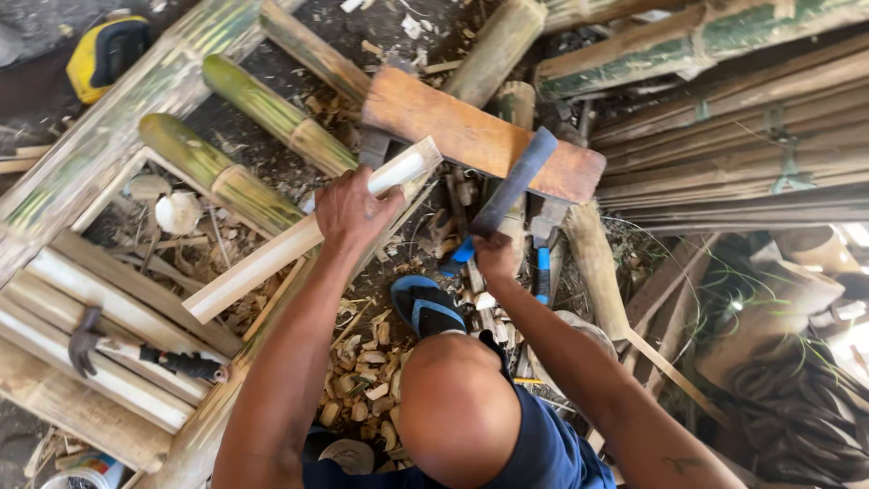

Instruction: The person assembles a bamboo frame by splitting bamboo strips, placing them into a frame, and securing them with nails using a hammer. The person repeatedly splits bamboo, positions the strips, and hammers nails to fasten them.

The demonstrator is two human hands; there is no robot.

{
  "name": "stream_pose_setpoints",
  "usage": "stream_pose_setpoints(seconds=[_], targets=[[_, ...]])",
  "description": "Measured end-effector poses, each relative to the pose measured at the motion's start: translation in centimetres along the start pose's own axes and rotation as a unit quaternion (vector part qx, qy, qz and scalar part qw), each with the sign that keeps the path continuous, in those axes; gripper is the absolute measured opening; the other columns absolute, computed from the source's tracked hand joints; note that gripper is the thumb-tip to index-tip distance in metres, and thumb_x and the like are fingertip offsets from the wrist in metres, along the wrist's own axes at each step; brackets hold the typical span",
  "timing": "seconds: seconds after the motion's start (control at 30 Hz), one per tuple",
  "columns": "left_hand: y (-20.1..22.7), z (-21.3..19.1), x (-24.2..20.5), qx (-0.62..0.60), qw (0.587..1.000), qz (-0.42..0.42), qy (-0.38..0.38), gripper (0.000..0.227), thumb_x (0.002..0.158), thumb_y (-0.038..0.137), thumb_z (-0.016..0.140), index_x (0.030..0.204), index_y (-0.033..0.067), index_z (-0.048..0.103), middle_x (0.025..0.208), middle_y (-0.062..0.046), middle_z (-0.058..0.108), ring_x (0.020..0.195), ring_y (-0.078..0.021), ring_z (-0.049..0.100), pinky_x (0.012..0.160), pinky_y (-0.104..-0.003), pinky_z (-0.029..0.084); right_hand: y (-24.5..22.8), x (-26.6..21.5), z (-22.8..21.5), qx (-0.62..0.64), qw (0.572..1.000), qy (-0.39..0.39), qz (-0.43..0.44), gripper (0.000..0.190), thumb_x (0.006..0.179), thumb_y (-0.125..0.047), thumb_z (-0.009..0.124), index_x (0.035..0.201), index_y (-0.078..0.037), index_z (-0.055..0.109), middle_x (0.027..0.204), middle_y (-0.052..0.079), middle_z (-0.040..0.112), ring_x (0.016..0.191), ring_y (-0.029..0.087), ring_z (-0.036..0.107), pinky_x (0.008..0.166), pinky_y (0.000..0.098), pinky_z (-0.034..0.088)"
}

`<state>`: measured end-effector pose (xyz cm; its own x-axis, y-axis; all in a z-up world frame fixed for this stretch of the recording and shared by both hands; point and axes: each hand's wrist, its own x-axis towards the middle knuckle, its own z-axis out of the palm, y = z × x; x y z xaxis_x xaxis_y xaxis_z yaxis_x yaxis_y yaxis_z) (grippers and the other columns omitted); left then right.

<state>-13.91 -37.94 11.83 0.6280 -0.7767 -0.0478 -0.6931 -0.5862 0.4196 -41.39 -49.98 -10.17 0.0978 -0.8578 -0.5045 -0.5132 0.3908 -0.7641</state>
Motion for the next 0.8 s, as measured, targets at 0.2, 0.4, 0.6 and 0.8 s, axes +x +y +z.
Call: stream_pose_setpoints(seconds=[0.2,0.4,0.6,0.8], targets=[[2.3,4.2,1.8,-0.012,1.0,0.015,-0.008,0.059,0.082,0.063,0.068,0.103,0.0078,0.067,0.092,-0.013,0.074,0.078,-0.0281,0.071,0.07,-0.05,0.053,-1.9,1.7,1.4,-0.154,0.98,0.076,-0.099,0.038,0.091,-0.029,0.078,0.117,-0.007,0.061,0.101,0.018,0.074,0.095,0.038,0.07,0.083,0.0468,0.054],[4.4,8.3,3.8,-0.004,0.992,-0.055,-0.112,0.066,0.084,0.067,0.063,0.117,0.01,0.067,0.099,-0.013,0.076,0.084,-0.0269,0.072,0.071,-0.048,0.054,-8.4,-1.0,-3.1,0.033,0.944,0.024,-0.326,0.028,0.098,-0.019,0.064,0.12,-0.003,0.056,0.093,0.015,0.069,0.083,0.033,0.069,0.073,0.0463,0.055],[8.8,10.9,6.2,-0.012,0.998,-0.009,-0.056,0.083,0.081,0.07,0.064,0.138,0.0099,0.059,0.112,-0.014,0.07,0.089,-0.0253,0.069,0.067,-0.046,0.055,-16.2,-3.3,-8.0,0.226,0.938,-0.153,-0.215,0.031,0.104,-0.023,0.059,0.124,-0.007,0.042,0.082,0.014,0.064,0.069,0.031,0.065,0.059,0.047,0.056],[12.2,11.7,7.3,0.028,0.976,-0.104,-0.191,0.076,0.086,0.07,0.057,0.135,0.0117,0.059,0.092,-0.013,0.075,0.082,-0.026,0.072,0.078,-0.049,0.054,-15.7,-3.8,-9.8,-0.153,0.905,-0.025,-0.395,0.043,0.102,-0.016,0.057,0.14,-0.006,0.04,0.091,0.029,0.068,0.078,0.05,0.068,0.065,0.0561,0.054]])
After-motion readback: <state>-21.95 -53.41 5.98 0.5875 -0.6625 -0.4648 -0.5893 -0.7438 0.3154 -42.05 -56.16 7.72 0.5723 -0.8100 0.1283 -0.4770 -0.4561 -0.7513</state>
